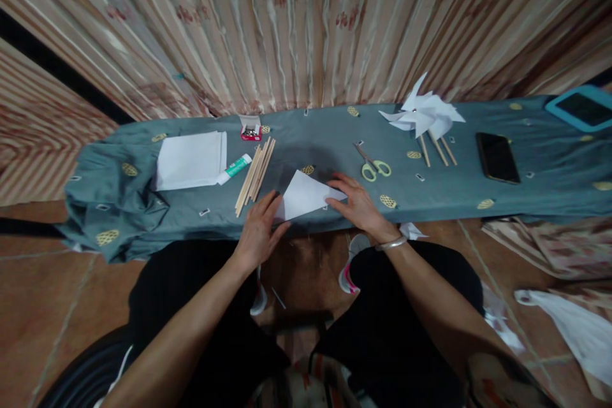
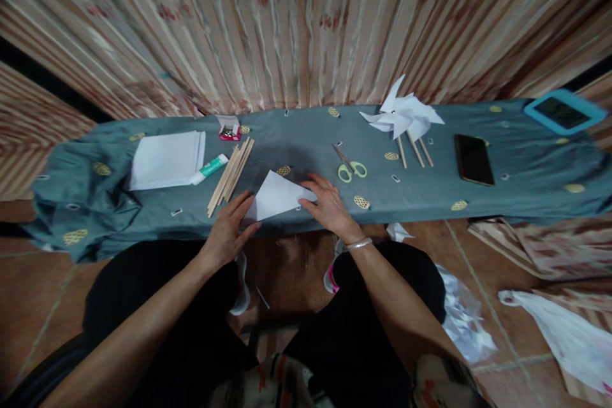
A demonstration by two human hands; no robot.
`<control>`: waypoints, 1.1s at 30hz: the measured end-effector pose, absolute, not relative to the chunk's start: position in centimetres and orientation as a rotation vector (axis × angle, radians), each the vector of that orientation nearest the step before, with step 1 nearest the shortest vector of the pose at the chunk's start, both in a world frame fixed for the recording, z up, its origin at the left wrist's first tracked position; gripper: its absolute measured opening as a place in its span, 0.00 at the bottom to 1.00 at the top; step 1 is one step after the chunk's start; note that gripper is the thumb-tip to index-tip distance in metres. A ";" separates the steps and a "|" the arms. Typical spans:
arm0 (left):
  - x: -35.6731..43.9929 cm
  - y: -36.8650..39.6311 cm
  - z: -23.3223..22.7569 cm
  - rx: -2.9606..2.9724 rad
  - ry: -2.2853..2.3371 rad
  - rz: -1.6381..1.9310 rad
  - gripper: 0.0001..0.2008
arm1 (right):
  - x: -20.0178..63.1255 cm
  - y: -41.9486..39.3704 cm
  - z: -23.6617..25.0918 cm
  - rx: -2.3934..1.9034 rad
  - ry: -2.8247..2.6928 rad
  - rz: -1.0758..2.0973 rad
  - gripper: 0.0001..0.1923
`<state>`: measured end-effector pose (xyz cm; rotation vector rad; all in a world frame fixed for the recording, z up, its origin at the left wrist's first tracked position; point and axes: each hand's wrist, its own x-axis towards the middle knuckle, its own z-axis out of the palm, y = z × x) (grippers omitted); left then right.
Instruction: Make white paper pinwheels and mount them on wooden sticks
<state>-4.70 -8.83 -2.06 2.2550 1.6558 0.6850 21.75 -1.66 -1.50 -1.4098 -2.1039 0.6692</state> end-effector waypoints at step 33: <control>-2.7 -5.4 2.0 1.007 1.510 1.191 0.18 | 26.7 1.6 1.3 -1.992 -1.961 0.119 0.17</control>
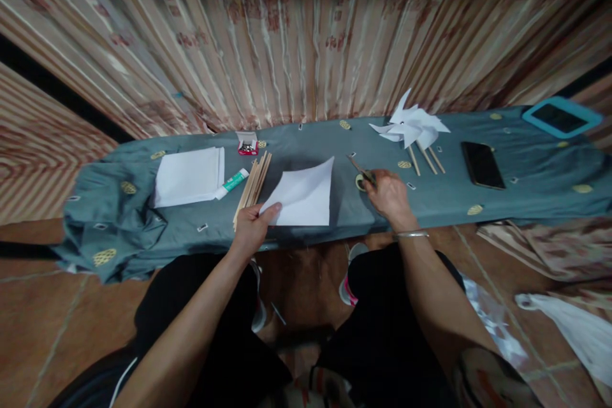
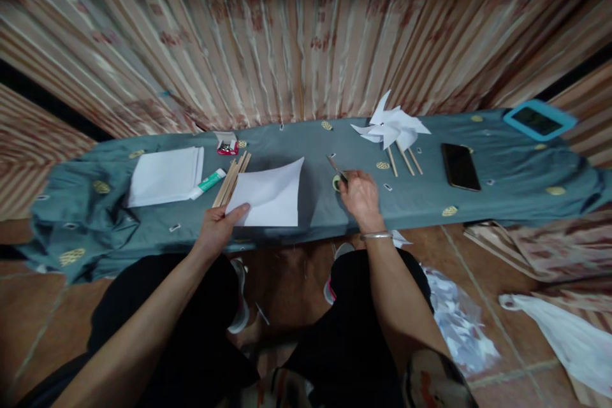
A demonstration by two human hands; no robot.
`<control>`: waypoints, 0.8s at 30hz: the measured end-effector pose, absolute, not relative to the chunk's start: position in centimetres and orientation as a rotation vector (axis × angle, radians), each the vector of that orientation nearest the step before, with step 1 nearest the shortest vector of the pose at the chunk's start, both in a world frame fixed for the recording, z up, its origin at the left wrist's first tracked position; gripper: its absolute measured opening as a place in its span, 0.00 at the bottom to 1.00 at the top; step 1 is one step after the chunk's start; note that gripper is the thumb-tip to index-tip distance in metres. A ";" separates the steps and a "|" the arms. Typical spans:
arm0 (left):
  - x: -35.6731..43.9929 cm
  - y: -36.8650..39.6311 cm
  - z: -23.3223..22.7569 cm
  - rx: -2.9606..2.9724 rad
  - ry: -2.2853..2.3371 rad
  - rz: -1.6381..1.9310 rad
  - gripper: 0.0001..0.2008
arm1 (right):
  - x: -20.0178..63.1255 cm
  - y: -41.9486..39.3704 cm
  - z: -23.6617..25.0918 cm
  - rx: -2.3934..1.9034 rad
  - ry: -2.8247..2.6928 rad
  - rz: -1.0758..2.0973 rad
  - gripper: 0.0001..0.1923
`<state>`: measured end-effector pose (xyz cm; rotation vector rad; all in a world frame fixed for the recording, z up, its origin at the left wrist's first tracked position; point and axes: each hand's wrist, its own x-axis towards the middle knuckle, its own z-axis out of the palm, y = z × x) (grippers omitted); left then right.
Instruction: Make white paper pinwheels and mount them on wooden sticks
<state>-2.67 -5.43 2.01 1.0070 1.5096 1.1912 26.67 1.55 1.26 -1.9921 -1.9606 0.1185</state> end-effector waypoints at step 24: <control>-3.0 1.8 5.1 0.962 1.410 1.577 0.16 | 24.6 -1.0 1.6 -1.062 -0.811 1.767 0.18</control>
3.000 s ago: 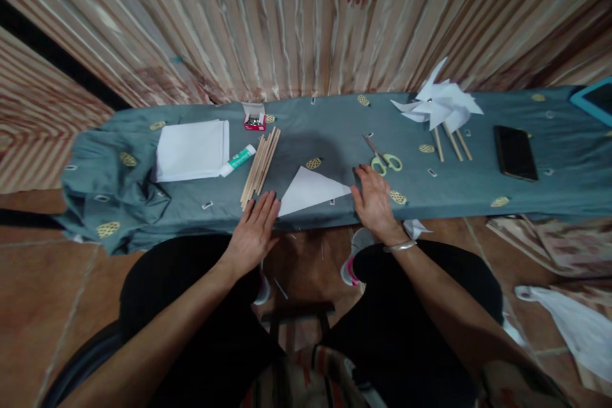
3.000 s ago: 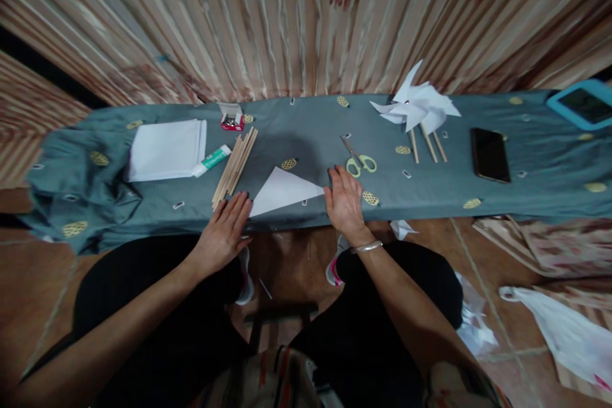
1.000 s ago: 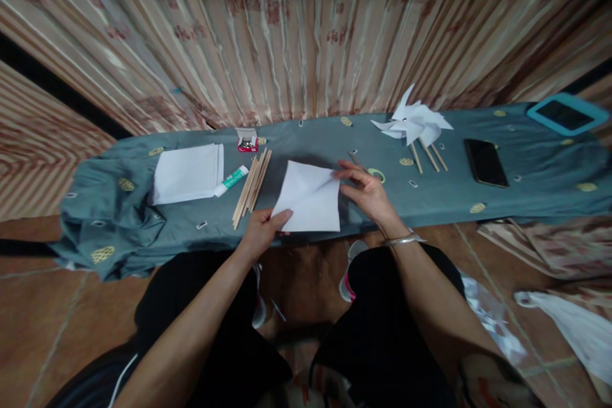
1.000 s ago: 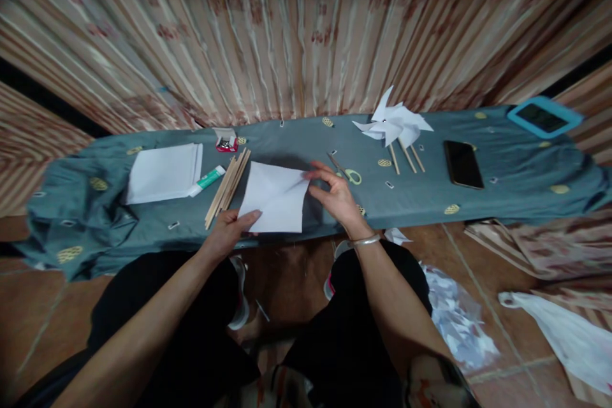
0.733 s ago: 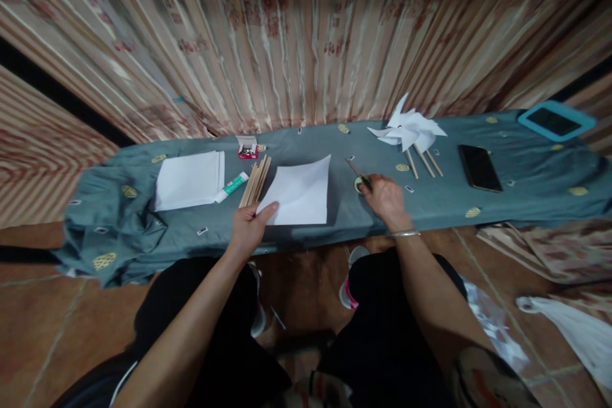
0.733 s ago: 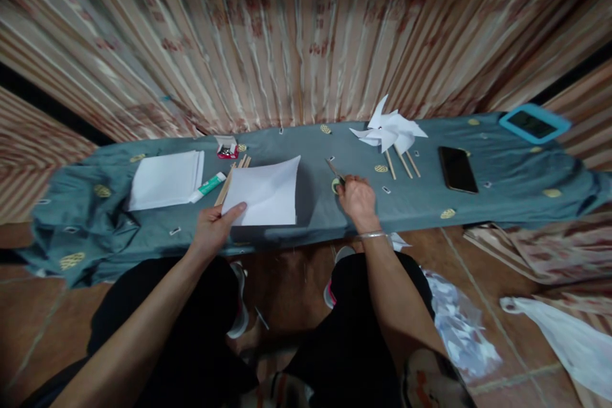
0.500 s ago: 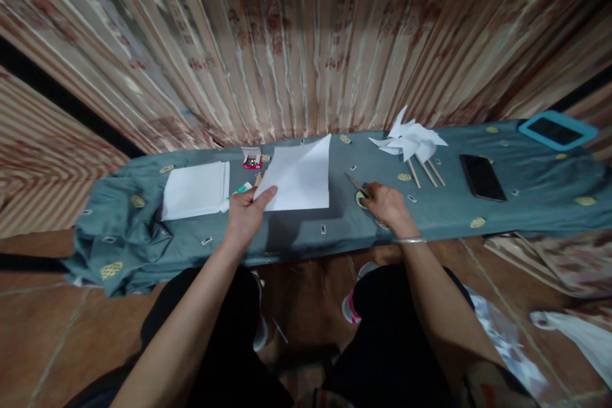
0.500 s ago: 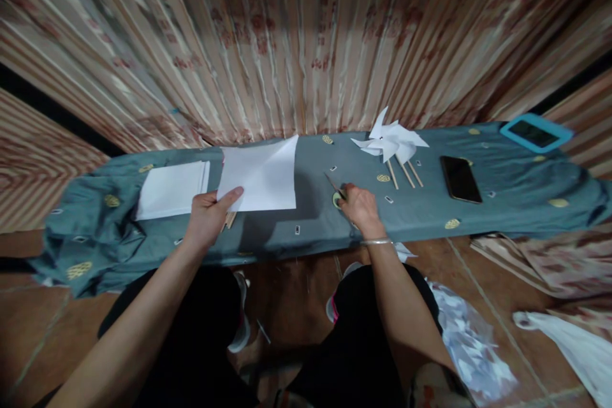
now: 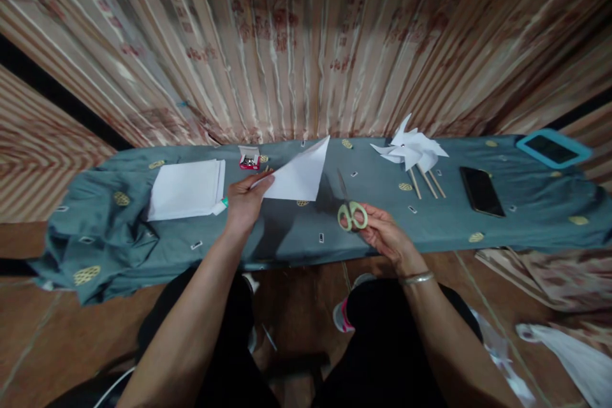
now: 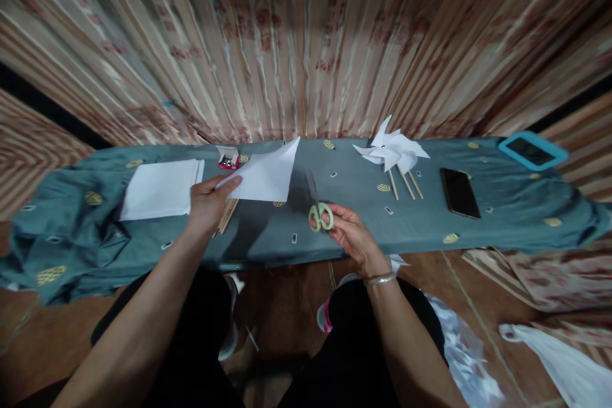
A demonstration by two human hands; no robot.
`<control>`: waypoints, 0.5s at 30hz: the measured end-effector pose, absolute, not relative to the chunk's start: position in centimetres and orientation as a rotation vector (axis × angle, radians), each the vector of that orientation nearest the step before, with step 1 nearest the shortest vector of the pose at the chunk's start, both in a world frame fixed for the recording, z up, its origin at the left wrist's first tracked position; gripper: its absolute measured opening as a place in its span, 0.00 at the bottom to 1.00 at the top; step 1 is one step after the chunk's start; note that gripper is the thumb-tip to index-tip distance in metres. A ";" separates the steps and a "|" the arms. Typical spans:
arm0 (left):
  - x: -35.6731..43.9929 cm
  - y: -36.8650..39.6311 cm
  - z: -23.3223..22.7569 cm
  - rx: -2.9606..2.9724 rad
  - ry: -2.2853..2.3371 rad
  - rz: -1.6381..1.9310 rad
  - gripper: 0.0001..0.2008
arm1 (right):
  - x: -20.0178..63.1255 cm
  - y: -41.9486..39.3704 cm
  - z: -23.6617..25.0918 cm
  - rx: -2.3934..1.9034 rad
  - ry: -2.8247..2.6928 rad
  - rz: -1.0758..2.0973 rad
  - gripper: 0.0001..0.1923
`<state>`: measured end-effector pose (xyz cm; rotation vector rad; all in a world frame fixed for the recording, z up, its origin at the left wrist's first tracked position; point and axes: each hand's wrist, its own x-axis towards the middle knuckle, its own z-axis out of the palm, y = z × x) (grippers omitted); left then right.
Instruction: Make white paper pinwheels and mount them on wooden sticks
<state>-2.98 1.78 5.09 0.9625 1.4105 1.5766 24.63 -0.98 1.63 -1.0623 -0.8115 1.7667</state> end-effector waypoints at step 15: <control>-4.4 2.2 6.5 0.872 1.502 1.731 0.11 | 21.8 -4.0 2.2 -0.908 -1.165 1.924 0.32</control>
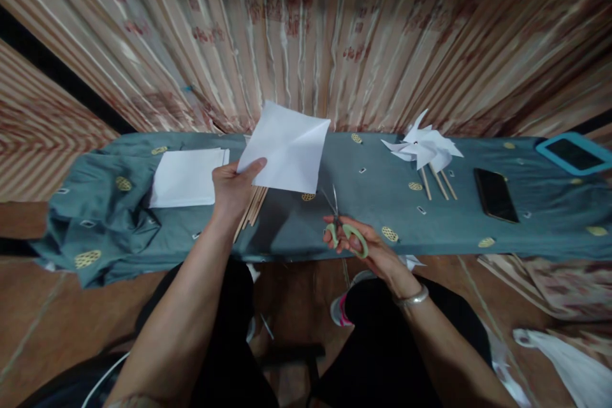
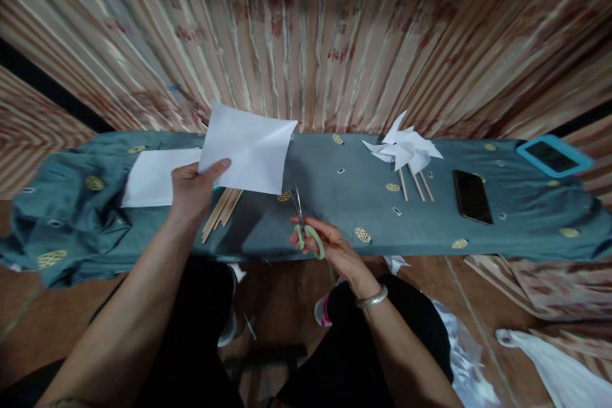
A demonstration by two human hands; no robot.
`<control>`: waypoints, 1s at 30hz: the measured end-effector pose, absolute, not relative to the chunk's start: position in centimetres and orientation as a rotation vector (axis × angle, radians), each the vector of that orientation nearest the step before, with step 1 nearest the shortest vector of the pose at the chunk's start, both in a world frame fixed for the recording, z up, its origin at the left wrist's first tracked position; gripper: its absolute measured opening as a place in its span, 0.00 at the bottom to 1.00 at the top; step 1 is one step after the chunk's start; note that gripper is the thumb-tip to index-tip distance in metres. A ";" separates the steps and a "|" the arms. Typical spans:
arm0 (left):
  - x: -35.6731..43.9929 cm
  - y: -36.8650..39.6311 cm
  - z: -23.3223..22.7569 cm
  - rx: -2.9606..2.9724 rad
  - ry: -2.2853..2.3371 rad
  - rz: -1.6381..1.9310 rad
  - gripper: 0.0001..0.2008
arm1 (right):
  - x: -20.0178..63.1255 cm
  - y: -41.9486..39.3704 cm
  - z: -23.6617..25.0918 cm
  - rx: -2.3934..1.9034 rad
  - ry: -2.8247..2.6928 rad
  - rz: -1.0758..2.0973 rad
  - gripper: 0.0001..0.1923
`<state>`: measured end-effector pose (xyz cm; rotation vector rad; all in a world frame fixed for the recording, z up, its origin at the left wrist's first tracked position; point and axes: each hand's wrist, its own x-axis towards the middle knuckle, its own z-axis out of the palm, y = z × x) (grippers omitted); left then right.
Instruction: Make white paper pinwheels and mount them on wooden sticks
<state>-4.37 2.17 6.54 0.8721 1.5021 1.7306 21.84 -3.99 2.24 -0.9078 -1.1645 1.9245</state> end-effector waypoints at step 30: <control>-2.3 1.1 6.0 0.908 1.529 1.547 0.13 | 21.5 -3.6 2.1 -0.954 -1.357 1.847 0.27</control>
